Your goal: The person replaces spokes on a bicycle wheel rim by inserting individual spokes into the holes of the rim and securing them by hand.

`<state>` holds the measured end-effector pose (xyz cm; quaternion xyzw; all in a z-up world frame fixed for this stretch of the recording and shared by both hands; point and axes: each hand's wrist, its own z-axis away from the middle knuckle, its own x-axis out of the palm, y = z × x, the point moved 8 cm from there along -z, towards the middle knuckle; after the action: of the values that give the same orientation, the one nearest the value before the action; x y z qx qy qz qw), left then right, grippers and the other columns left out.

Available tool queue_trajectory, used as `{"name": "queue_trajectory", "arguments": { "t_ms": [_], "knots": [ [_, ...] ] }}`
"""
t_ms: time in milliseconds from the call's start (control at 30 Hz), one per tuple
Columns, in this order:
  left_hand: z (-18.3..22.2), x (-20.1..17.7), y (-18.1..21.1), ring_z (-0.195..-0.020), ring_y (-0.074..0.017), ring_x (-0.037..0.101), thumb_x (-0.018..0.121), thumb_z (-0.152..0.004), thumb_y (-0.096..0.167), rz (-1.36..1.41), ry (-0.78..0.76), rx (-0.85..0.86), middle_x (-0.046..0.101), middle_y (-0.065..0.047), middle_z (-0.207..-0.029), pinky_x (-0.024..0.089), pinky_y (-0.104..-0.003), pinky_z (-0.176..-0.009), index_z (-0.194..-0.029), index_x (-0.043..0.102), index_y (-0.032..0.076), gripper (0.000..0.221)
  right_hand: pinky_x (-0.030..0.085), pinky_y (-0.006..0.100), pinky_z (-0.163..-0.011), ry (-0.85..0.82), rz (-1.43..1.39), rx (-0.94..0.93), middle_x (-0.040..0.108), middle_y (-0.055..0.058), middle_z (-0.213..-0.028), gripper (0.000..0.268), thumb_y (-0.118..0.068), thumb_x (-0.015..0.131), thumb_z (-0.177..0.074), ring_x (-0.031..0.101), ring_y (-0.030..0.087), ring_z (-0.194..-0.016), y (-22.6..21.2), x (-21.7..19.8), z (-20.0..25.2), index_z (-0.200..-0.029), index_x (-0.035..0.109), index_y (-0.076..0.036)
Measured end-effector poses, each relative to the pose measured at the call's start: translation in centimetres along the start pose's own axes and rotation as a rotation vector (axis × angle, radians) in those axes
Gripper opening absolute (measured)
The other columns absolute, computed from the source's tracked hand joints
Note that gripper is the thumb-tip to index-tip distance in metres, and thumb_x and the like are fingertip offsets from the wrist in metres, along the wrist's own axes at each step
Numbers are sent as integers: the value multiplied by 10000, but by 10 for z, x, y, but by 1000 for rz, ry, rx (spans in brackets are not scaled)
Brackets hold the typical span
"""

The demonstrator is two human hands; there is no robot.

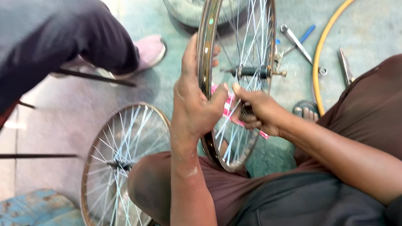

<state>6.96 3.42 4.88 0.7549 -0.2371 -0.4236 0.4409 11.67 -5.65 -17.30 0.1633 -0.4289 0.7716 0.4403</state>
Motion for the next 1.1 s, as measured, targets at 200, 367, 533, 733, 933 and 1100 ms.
{"name": "queue_trajectory", "arguments": {
  "t_ms": [200,367,533,733,933,1100],
  "knots": [
    [1,-1,-2,-1303,-296,660,709,-805,37,22,-1,-45,626,-210,-1445,529,-414,-1126,-1636,233,69,958,430,290,-454,133,911,-348,610,48,-532,602,-529,620,-943,498,61,-457,-36,5,29,-576,628,-52],
    [0,-4,-11,-1283,-272,652,706,-780,54,17,4,-146,638,-174,-1409,541,-401,-1064,-1623,243,60,962,430,299,-592,291,962,-622,472,24,-699,392,-281,776,-928,445,122,-656,-64,4,52,-789,537,-3],
    [-1,-11,-12,-1343,-257,618,725,-813,21,34,39,-40,626,-157,-1428,498,-392,-1150,-1630,296,39,923,473,300,-615,288,676,-550,440,0,-897,480,-31,728,-806,496,108,-753,-69,-17,47,-1131,378,-77],
    [2,-18,-28,-1316,-224,554,769,-783,3,2,90,-67,533,-144,-1393,462,-369,-1155,-1608,360,8,921,497,264,-753,-3,632,-537,536,54,-995,442,-3,722,-880,550,128,-878,-46,-1,32,-1242,468,-20],
    [1,-17,-25,-1378,-207,535,750,-944,246,58,90,8,517,-131,-1500,439,-360,-1195,-1599,381,0,791,597,301,-774,-8,476,-515,647,76,-1090,479,-163,679,-934,666,131,-895,-53,8,38,-1336,462,-21],
    [0,-22,-33,-1204,-202,589,473,-1079,409,10,168,-29,610,-151,-1307,486,-344,-1074,-1533,513,-11,619,565,320,-798,178,745,-758,690,83,-1105,427,-238,746,-951,654,150,-946,-96,29,65,-1304,605,-42]
  ]
}}
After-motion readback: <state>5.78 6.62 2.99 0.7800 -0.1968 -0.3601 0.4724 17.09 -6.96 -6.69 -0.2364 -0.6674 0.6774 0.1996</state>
